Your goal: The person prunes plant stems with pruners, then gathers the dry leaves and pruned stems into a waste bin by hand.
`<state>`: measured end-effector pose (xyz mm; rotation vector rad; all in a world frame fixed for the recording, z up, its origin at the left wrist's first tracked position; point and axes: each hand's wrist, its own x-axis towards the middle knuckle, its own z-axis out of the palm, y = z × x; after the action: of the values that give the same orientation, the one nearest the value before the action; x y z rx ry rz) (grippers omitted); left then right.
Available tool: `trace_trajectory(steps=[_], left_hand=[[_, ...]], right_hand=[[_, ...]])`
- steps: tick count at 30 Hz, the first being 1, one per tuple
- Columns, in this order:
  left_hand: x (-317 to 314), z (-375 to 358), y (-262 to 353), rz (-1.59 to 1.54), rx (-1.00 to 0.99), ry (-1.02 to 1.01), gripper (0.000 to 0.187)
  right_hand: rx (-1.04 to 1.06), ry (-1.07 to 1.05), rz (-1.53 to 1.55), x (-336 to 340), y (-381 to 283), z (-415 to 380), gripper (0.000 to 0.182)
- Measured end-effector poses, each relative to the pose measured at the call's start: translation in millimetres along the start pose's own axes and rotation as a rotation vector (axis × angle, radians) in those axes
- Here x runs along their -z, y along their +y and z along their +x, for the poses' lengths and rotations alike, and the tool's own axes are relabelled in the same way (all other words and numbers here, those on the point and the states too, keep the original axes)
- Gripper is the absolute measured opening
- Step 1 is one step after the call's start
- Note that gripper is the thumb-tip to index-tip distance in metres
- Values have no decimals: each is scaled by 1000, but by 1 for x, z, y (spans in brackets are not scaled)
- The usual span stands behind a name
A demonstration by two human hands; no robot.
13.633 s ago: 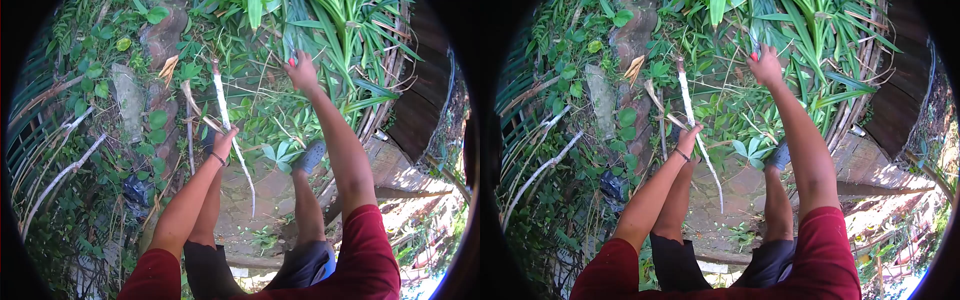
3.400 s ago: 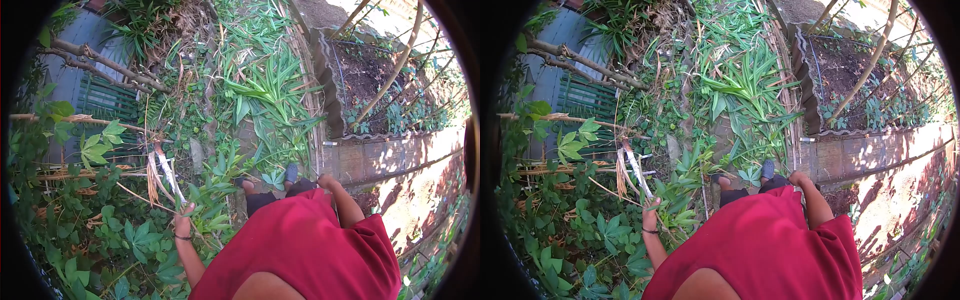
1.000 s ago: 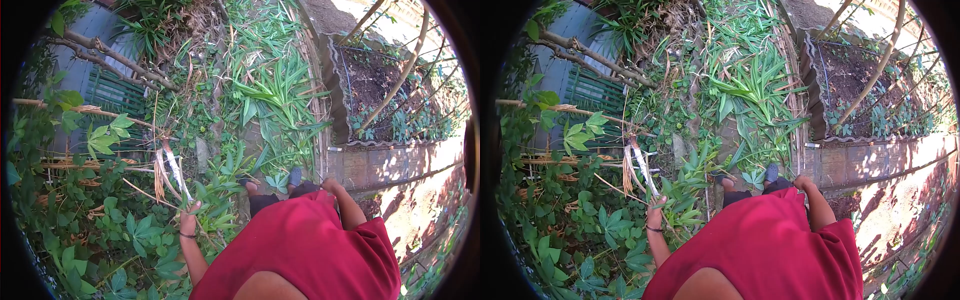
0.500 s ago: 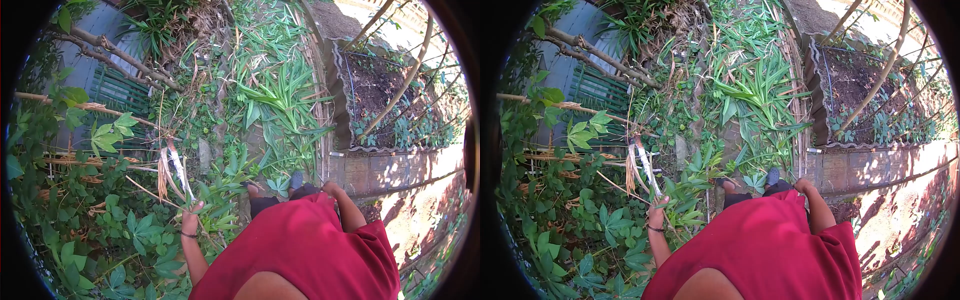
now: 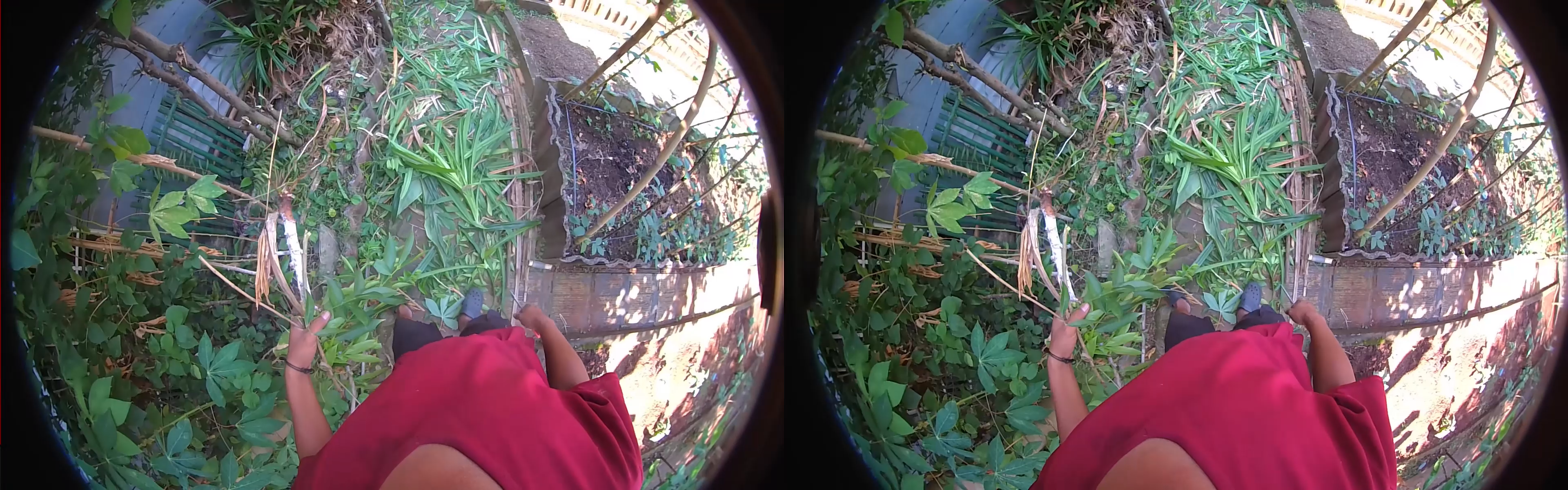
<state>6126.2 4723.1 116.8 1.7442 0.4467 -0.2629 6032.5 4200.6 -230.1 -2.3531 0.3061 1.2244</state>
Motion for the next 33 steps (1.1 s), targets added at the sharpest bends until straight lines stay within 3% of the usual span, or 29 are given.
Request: trace_trajectory(steps=[3,6,8,11,13,14,16,18,19,20,22,24,26,27,28,33], left_hand=[[-3,21,1,-7,46,-84,34],[-19,34,26,73,21,-159,34],[-19,51,21,111,54,-200,36],[-27,82,23,163,-40,-336,41],[-38,103,30,142,-80,-398,40],[-45,114,35,125,-111,-457,40],[-58,134,48,169,-114,-501,35],[-71,151,59,187,-156,-645,30],[-76,160,64,188,-163,-655,30],[-81,169,69,217,-147,-707,31],[-88,181,80,250,-129,-778,33],[-98,186,91,340,-200,-794,30],[-108,197,80,298,-203,-831,36],[-113,201,78,293,-193,-881,37],[-118,204,75,290,-182,-933,38],[-155,207,54,317,-190,-1133,41]], right_hand=[[-124,-29,3,17,-9,-20,51],[-85,26,8,18,-11,-43,52],[-7,-21,-74,-45,57,8,48],[101,78,-124,-63,66,7,42],[-259,84,270,-53,36,-32,38],[-95,232,238,-68,43,-37,37],[-189,137,369,-93,44,-50,35],[-235,231,566,-130,37,-67,29],[-411,36,724,-155,40,-66,27],[-432,53,690,-125,-13,-112,26],[-381,75,759,-196,-4,-107,28],[-558,-126,817,-185,-61,-143,30],[-646,-76,866,-218,-88,-152,33],[-532,83,974,-235,-106,-159,29],[-415,244,1077,-250,-124,-164,37],[-463,291,1196,-295,-195,-188,36]])
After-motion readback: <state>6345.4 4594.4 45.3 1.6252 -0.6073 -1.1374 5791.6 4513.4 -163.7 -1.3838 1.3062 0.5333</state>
